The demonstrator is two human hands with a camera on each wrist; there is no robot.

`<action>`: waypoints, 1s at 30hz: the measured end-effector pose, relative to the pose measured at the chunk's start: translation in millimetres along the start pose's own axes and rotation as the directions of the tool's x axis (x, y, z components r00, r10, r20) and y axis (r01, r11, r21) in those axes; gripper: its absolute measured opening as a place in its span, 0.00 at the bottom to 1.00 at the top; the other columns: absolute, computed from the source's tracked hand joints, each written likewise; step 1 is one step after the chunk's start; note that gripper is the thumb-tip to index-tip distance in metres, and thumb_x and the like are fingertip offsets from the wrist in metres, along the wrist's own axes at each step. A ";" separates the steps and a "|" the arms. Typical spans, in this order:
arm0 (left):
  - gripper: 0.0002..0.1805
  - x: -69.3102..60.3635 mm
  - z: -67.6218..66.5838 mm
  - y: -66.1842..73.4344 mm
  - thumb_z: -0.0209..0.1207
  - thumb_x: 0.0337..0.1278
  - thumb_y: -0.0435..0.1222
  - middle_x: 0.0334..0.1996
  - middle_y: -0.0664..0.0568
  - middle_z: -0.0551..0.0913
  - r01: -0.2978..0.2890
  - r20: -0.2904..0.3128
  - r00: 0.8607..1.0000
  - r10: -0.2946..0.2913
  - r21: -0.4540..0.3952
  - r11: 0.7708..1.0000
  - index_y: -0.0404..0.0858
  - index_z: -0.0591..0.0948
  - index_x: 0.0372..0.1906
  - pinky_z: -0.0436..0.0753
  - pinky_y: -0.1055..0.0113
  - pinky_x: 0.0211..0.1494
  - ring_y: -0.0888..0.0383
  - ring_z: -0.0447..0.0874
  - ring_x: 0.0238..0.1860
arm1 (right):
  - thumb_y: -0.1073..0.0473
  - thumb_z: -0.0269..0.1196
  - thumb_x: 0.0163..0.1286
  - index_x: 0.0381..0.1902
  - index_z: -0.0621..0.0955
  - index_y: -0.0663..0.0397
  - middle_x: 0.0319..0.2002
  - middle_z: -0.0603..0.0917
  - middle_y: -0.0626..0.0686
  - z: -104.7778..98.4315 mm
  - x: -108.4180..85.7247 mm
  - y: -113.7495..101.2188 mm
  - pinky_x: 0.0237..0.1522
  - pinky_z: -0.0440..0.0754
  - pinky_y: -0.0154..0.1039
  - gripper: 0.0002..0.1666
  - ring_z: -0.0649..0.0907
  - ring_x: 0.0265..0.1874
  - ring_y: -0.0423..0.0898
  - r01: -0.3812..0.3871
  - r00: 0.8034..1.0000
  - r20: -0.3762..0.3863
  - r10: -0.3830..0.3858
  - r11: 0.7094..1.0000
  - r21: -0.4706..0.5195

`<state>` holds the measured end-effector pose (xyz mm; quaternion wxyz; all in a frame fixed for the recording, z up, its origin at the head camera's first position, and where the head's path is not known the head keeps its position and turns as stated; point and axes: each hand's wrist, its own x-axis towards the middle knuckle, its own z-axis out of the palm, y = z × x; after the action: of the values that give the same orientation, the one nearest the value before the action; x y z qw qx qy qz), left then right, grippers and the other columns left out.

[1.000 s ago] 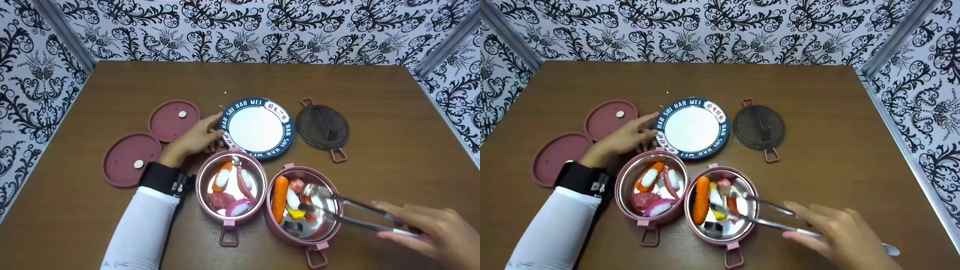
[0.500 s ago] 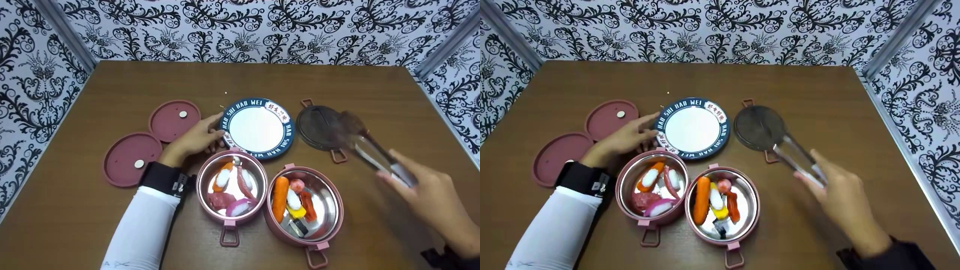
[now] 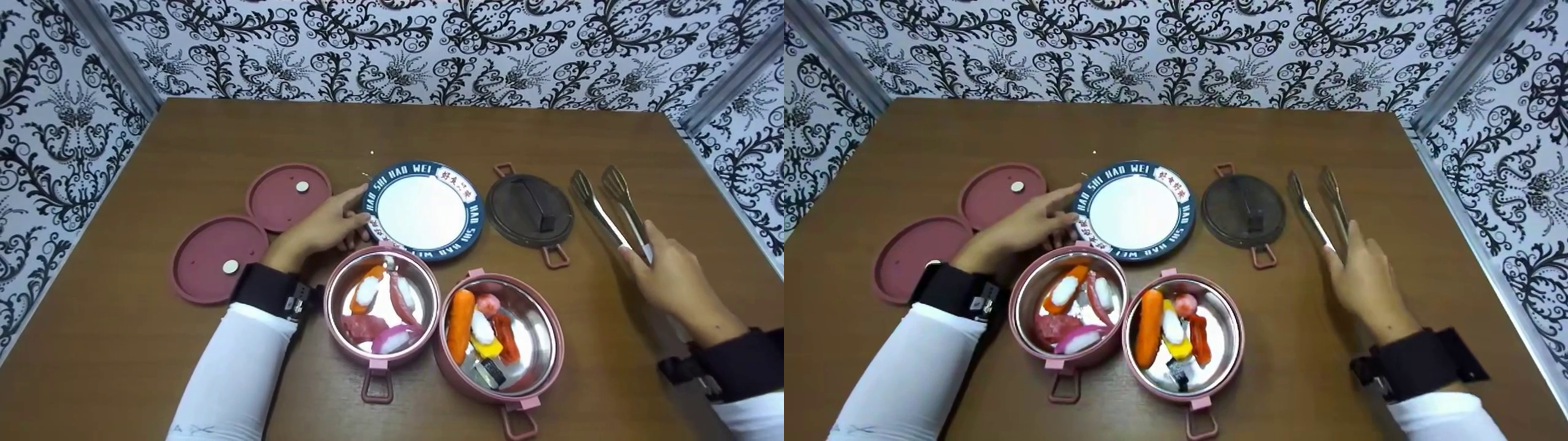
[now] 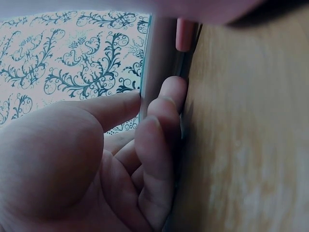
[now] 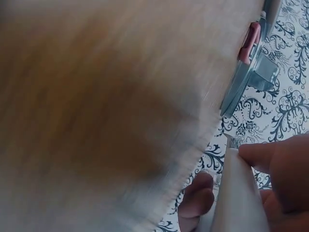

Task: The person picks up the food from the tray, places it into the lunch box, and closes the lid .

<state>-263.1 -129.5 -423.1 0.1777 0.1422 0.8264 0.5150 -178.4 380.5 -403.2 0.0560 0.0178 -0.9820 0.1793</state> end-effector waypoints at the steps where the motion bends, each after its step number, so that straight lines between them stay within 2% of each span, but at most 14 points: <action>1: 0.36 0.0 0.3 0.1 0.52 0.75 0.38 0.29 0.47 0.84 0.003 -0.001 1.000 -0.003 0.002 1.000 0.48 0.52 0.81 0.81 0.67 0.26 0.59 0.78 0.21 | 0.51 0.52 0.79 0.72 0.54 0.81 0.51 0.69 0.89 0.7 1.2 -0.7 0.53 0.66 0.77 0.42 0.69 0.50 0.84 -0.008 1.000 0.027 0.008 1.000 -0.003; 7: 0.36 -0.3 1.6 -0.7 0.52 0.75 0.38 0.28 0.47 0.84 0.010 0.002 1.000 -0.010 -0.006 1.000 0.49 0.52 0.81 0.81 0.67 0.26 0.59 0.78 0.21 | 0.47 0.49 0.80 0.73 0.52 0.80 0.54 0.67 0.89 4.6 5.0 -5.5 0.52 0.68 0.77 0.44 0.69 0.51 0.84 -0.015 0.991 0.133 0.018 1.000 -0.026; 13: 0.36 -0.3 0.6 -0.1 0.51 0.76 0.38 0.28 0.47 0.84 0.007 0.004 1.000 -0.007 -0.005 1.000 0.48 0.52 0.81 0.81 0.67 0.26 0.58 0.78 0.21 | 0.49 0.51 0.79 0.73 0.57 0.73 0.49 0.72 0.85 6.1 6.9 -12.7 0.45 0.71 0.75 0.39 0.73 0.48 0.83 0.023 0.992 0.128 -0.012 0.996 -0.083; 16: 0.36 0.6 -0.3 0.8 0.51 0.76 0.39 0.29 0.47 0.84 0.009 0.002 1.000 -0.009 0.004 1.000 0.48 0.51 0.81 0.82 0.66 0.27 0.58 0.78 0.21 | 0.47 0.51 0.79 0.74 0.56 0.71 0.51 0.73 0.84 4.2 7.6 -16.2 0.42 0.72 0.75 0.40 0.74 0.48 0.82 0.022 0.990 0.141 -0.005 0.993 -0.119; 19: 0.36 0.6 -0.8 2.3 0.51 0.76 0.39 0.30 0.47 0.84 0.009 0.005 1.000 -0.009 0.009 1.000 0.49 0.50 0.81 0.82 0.66 0.27 0.58 0.78 0.22 | 0.44 0.50 0.79 0.74 0.54 0.74 0.55 0.71 0.85 2.4 7.5 -19.3 0.42 0.72 0.75 0.44 0.74 0.49 0.83 0.016 0.988 0.156 0.011 0.986 -0.168; 25: 0.36 -0.9 -0.8 3.7 0.52 0.75 0.39 0.30 0.46 0.84 0.014 -0.006 1.000 -0.014 -0.005 1.000 0.49 0.51 0.81 0.82 0.66 0.27 0.58 0.78 0.22 | 0.39 0.53 0.76 0.72 0.56 0.79 0.50 0.74 0.84 1.7 7.4 -24.8 0.34 0.75 0.73 0.49 0.77 0.42 0.82 0.047 0.987 0.159 -0.007 0.966 -0.253; 28: 0.36 -1.2 -0.7 3.7 0.51 0.76 0.39 0.30 0.46 0.84 0.012 0.002 1.000 -0.012 0.005 1.000 0.48 0.50 0.81 0.82 0.66 0.27 0.58 0.78 0.22 | 0.31 0.49 0.75 0.73 0.56 0.76 0.54 0.72 0.84 -7.7 4.7 -34.2 0.39 0.75 0.75 0.54 0.73 0.48 0.83 0.043 0.982 0.189 0.017 0.950 -0.311; 30: 0.36 -0.9 -0.9 3.7 0.51 0.76 0.39 0.30 0.46 0.84 0.006 0.004 1.000 -0.006 0.011 1.000 0.48 0.50 0.81 0.82 0.66 0.28 0.58 0.79 0.22 | 0.29 0.47 0.74 0.74 0.58 0.72 0.56 0.71 0.82 -17.5 2.6 -48.2 0.45 0.72 0.76 0.54 0.71 0.52 0.81 0.048 0.988 0.156 0.001 0.949 -0.311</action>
<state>-262.5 -129.0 -419.3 0.1800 0.1417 0.8294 0.5095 -176.5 341.6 -369.7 -0.0157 0.0343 -0.9991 0.0184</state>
